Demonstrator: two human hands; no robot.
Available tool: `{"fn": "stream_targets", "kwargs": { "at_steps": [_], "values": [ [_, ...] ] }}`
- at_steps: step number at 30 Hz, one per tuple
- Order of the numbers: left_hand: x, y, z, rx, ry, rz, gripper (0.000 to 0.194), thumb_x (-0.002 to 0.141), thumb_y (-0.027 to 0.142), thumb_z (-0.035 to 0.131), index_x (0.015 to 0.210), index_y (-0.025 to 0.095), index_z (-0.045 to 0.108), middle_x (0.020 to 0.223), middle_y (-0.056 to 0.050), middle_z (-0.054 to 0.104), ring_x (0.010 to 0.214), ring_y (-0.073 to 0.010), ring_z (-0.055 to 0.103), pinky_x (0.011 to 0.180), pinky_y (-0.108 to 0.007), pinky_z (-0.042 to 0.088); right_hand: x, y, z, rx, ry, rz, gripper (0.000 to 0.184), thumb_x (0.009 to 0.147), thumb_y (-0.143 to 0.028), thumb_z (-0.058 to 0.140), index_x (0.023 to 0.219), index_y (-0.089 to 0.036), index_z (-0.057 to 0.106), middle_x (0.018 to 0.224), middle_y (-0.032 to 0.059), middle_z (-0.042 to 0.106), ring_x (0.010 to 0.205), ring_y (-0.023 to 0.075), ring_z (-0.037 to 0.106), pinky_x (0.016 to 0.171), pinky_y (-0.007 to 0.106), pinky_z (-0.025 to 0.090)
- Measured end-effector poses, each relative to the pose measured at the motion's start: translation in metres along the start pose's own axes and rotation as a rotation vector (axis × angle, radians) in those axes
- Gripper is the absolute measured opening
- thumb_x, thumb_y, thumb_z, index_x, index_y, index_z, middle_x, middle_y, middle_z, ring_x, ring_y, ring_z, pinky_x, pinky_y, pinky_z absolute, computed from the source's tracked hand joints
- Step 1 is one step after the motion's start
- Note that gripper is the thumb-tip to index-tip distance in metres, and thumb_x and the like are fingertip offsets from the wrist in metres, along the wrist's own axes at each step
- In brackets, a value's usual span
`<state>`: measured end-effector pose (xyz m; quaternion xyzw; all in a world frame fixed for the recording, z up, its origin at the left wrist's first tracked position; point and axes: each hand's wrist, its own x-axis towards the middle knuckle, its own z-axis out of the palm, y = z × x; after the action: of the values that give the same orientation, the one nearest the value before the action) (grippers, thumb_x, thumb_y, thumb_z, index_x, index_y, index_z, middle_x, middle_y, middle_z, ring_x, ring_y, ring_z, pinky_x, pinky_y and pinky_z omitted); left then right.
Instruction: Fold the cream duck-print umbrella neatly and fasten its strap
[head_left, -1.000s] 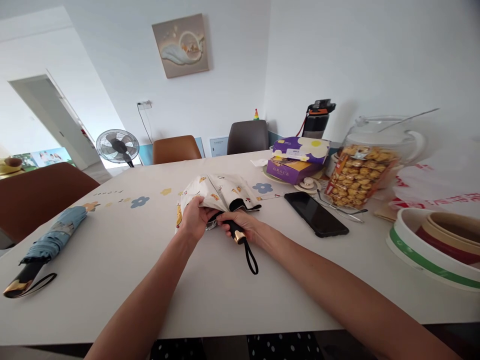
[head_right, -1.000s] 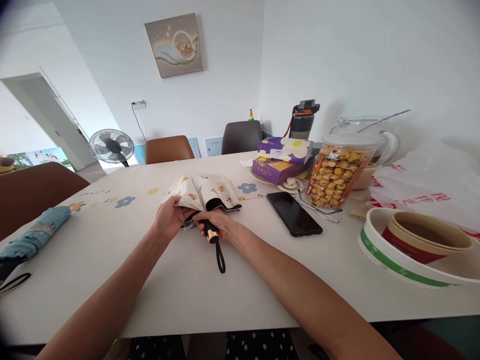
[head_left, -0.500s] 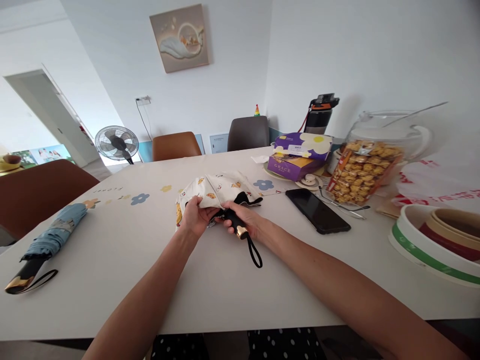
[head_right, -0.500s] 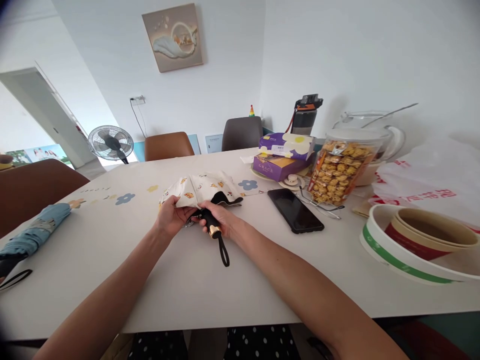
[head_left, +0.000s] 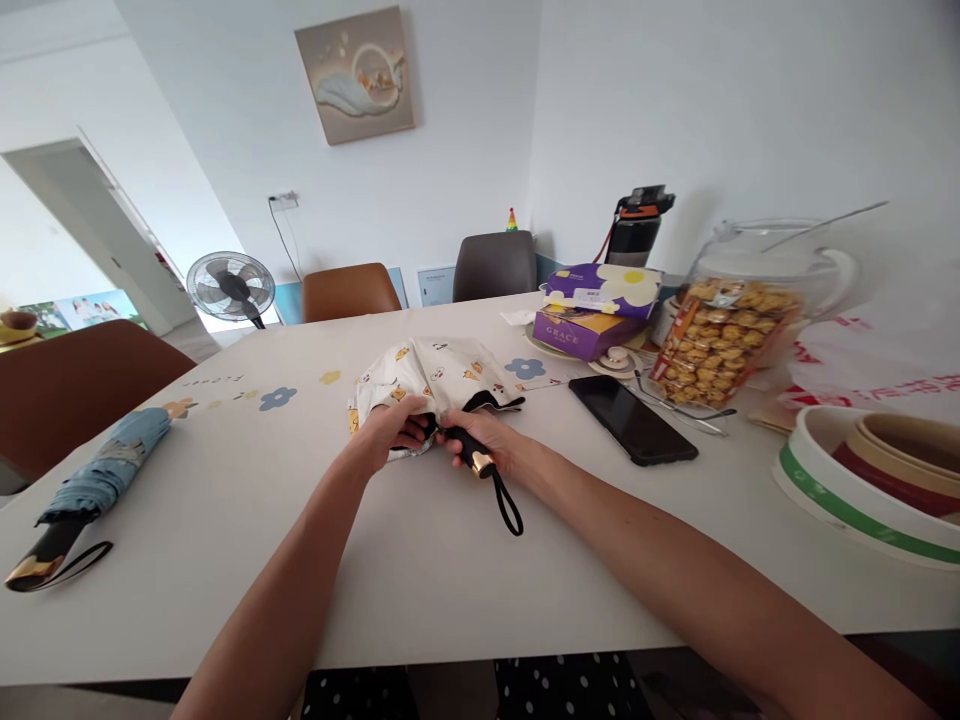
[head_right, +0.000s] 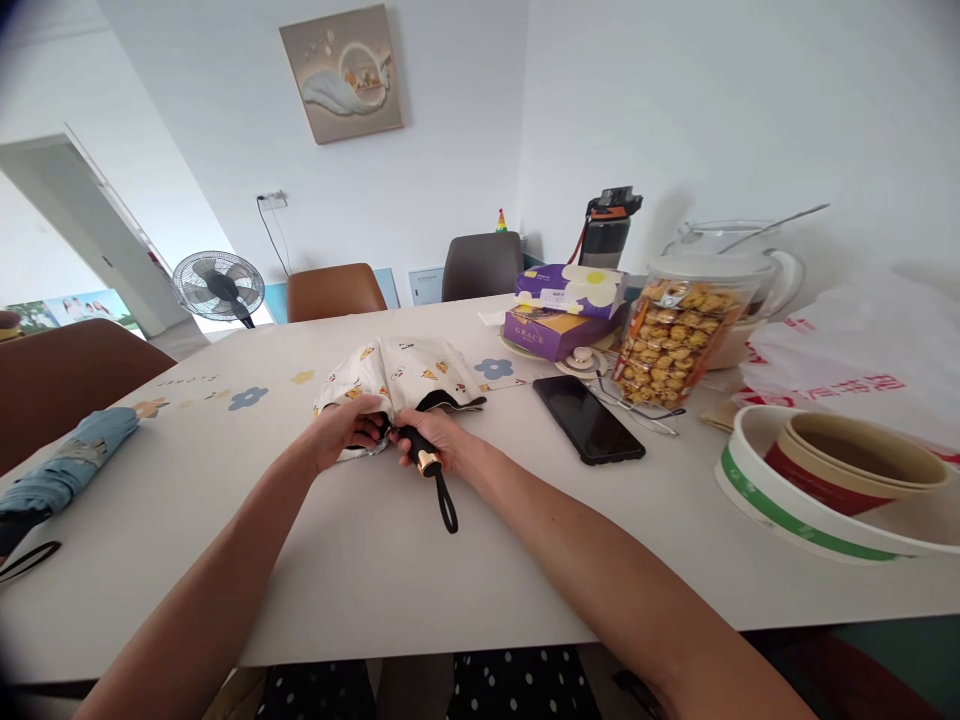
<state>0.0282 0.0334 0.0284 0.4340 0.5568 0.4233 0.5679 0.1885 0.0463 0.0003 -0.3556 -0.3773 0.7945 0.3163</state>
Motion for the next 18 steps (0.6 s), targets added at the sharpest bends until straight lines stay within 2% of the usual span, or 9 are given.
{"fn": "stream_targets", "kwargs": {
  "at_steps": [3,6,9,12,15,18],
  "values": [
    [-0.002,-0.001,0.005,0.050,0.045,-0.030,0.040,0.062,0.050,0.066,0.067,0.010,0.062,0.065,-0.009,0.062,0.049,-0.0148,0.057,0.047,-0.028,0.050,0.003,0.002,-0.002,-0.044,0.007,-0.005,0.008,0.074,-0.015,0.056,0.080,-0.010,0.055,0.063,0.0013,0.057,0.039,0.0062,0.046,0.035,0.023,0.050],
    [-0.002,-0.005,0.012,0.113,0.176,-0.041,0.040,0.059,0.049,0.070,0.060,0.010,0.059,0.056,-0.009,0.060,0.044,-0.0140,0.055,0.044,-0.026,0.049,0.007,0.005,-0.005,-0.112,0.025,0.021,0.009,0.074,-0.018,0.057,0.078,-0.010,0.056,0.064,0.0036,0.059,0.039,0.0076,0.048,0.033,0.023,0.049],
    [0.000,-0.008,0.014,0.089,0.109,-0.066,0.036,0.059,0.043,0.073,0.061,0.010,0.059,0.054,-0.009,0.061,0.044,-0.0137,0.056,0.043,-0.024,0.048,0.007,0.006,-0.007,-0.155,0.030,0.053,0.011,0.074,-0.021,0.058,0.077,-0.010,0.056,0.063,0.0044,0.060,0.039,0.0087,0.050,0.032,0.022,0.047],
    [0.001,-0.009,0.011,0.032,0.022,-0.085,0.034,0.059,0.039,0.074,0.067,0.009,0.061,0.058,-0.009,0.062,0.046,-0.0135,0.058,0.041,-0.021,0.047,0.002,0.003,-0.005,-0.109,-0.026,0.073,0.018,0.076,-0.029,0.059,0.081,-0.012,0.056,0.066,0.0046,0.061,0.043,0.0094,0.053,0.032,0.019,0.046],
    [0.001,-0.009,0.010,0.025,0.037,-0.073,0.032,0.059,0.038,0.075,0.064,0.010,0.060,0.056,-0.007,0.060,0.046,-0.0128,0.057,0.039,-0.019,0.044,-0.003,-0.003,-0.001,-0.078,-0.053,0.102,0.027,0.075,-0.038,0.062,0.085,-0.015,0.056,0.070,0.0038,0.062,0.046,0.0096,0.056,0.030,0.018,0.043],
    [-0.001,-0.009,0.012,0.061,0.038,-0.058,0.033,0.059,0.040,0.074,0.060,0.011,0.059,0.049,-0.005,0.057,0.042,-0.0105,0.053,0.039,-0.018,0.042,-0.005,-0.006,0.000,-0.102,-0.049,0.176,0.023,0.072,-0.031,0.067,0.081,-0.013,0.056,0.069,0.0020,0.062,0.042,0.0069,0.052,0.031,0.017,0.043]
  ]
}}
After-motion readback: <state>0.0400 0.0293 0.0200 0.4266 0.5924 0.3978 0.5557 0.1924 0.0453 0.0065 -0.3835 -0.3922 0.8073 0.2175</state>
